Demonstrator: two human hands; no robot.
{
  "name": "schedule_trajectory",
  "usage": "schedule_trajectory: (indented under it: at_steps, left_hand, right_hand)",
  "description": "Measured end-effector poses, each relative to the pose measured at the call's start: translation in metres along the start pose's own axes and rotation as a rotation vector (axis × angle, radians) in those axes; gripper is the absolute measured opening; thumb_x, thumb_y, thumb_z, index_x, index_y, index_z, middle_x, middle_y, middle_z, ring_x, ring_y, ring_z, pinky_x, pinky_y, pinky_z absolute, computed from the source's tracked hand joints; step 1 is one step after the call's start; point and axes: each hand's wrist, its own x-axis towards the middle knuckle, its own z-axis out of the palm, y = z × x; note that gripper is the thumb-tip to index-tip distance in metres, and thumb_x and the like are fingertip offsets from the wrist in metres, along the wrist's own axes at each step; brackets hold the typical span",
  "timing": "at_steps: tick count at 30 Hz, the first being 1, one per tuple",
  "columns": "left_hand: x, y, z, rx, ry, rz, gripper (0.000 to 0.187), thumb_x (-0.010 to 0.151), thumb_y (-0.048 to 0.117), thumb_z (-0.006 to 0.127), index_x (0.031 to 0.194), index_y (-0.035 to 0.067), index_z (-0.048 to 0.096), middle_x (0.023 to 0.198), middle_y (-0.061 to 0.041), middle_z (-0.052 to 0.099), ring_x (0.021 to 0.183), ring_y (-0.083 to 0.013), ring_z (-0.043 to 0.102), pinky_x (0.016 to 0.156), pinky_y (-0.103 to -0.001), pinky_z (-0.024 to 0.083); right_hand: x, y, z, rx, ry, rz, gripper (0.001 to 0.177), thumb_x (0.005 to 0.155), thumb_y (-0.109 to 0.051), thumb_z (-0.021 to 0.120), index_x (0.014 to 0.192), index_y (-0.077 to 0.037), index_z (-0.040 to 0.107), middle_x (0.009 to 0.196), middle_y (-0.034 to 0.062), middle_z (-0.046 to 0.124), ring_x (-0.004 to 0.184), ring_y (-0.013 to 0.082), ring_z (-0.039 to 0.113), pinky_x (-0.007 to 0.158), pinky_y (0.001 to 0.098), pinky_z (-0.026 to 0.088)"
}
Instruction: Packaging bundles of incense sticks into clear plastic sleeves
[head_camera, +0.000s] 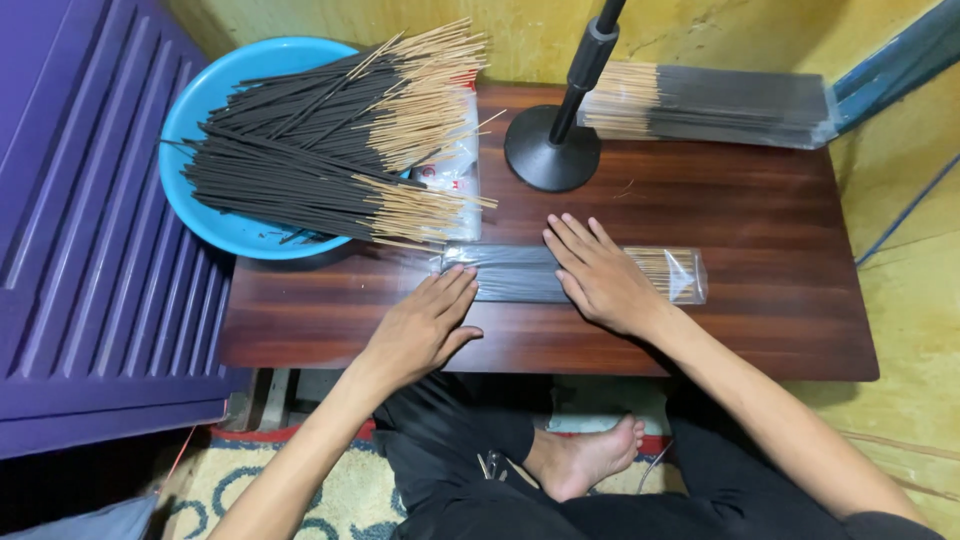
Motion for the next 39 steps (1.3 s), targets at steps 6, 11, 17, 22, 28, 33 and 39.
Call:
schedule_trajectory:
  at_steps: [6,11,17,22,28,33,39]
  left_hand:
    - [-0.009,-0.011,0.007,0.215,0.14,-0.102,0.047,0.102,0.045,0.061,0.125,0.006,0.071,0.129,-0.013,0.072,0.127,-0.0266,0.065,0.119,-0.054,0.033]
    - [-0.007,-0.013,0.008,0.303,0.276,-0.162,0.038,0.099,0.043,0.067,0.108,0.008,0.078,0.112,-0.011,0.078,0.114,-0.0261,0.072,0.119,-0.055,0.033]
    - [0.016,0.01,0.026,0.264,0.338,-0.094,0.034,0.101,0.03,0.065,0.119,0.002,0.071,0.127,-0.021,0.07,0.122,-0.035,0.066,0.112,-0.051,0.045]
    - [0.045,0.02,0.05,0.063,0.214,0.029,0.049,0.103,0.034,0.057,0.135,-0.004,0.06,0.145,-0.024,0.058,0.137,-0.0383,0.054,0.118,-0.051,0.04]
    - [0.069,0.01,0.047,0.016,-0.077,-0.07,0.072,0.105,0.049,0.05,0.15,-0.007,0.045,0.159,-0.027,0.041,0.15,-0.0435,0.035,0.126,-0.053,0.023]
    - [0.067,0.012,0.048,0.053,-0.108,-0.097,0.072,0.107,0.051,0.044,0.153,-0.004,0.041,0.161,-0.023,0.039,0.153,-0.0398,0.032,0.128,-0.051,0.018]
    - [0.063,0.01,0.059,0.106,-0.045,-0.077,0.072,0.106,0.052,0.044,0.153,-0.003,0.041,0.162,-0.023,0.038,0.152,-0.0402,0.033,0.127,-0.052,0.023]
  right_hand:
    - [0.0,0.0,-0.001,-0.006,-0.012,-0.008,0.055,0.105,-0.026,0.045,0.157,-0.008,0.044,0.163,0.0163,0.042,0.151,0.0308,0.038,0.124,0.05,0.023]
    - [0.0,-0.006,-0.003,-0.033,-0.006,-0.002,0.054,0.105,-0.025,0.046,0.156,-0.007,0.047,0.162,0.0159,0.045,0.15,0.0311,0.04,0.124,0.0497,0.025]
    - [0.002,-0.01,-0.004,-0.038,-0.034,0.005,0.055,0.105,-0.023,0.044,0.156,-0.006,0.044,0.163,0.0171,0.042,0.151,0.0324,0.038,0.122,0.0517,0.028]
    - [0.001,-0.012,-0.006,-0.03,-0.071,0.038,0.054,0.106,-0.024,0.043,0.157,-0.005,0.043,0.164,0.0175,0.04,0.152,0.0331,0.036,0.122,0.0531,0.027]
    - [-0.001,-0.01,-0.004,-0.012,-0.066,0.029,0.056,0.106,-0.023,0.042,0.158,-0.003,0.039,0.165,0.0191,0.037,0.153,0.0352,0.032,0.123,0.0544,0.024]
    - [0.001,-0.011,-0.005,0.029,-0.067,0.045,0.055,0.107,-0.023,0.041,0.158,-0.003,0.039,0.166,0.0184,0.035,0.154,0.035,0.03,0.124,0.0531,0.022]
    - [0.001,-0.008,-0.006,0.082,-0.088,0.065,0.054,0.106,-0.025,0.045,0.157,-0.006,0.043,0.165,0.0168,0.037,0.154,0.0357,0.031,0.123,0.0543,0.023]
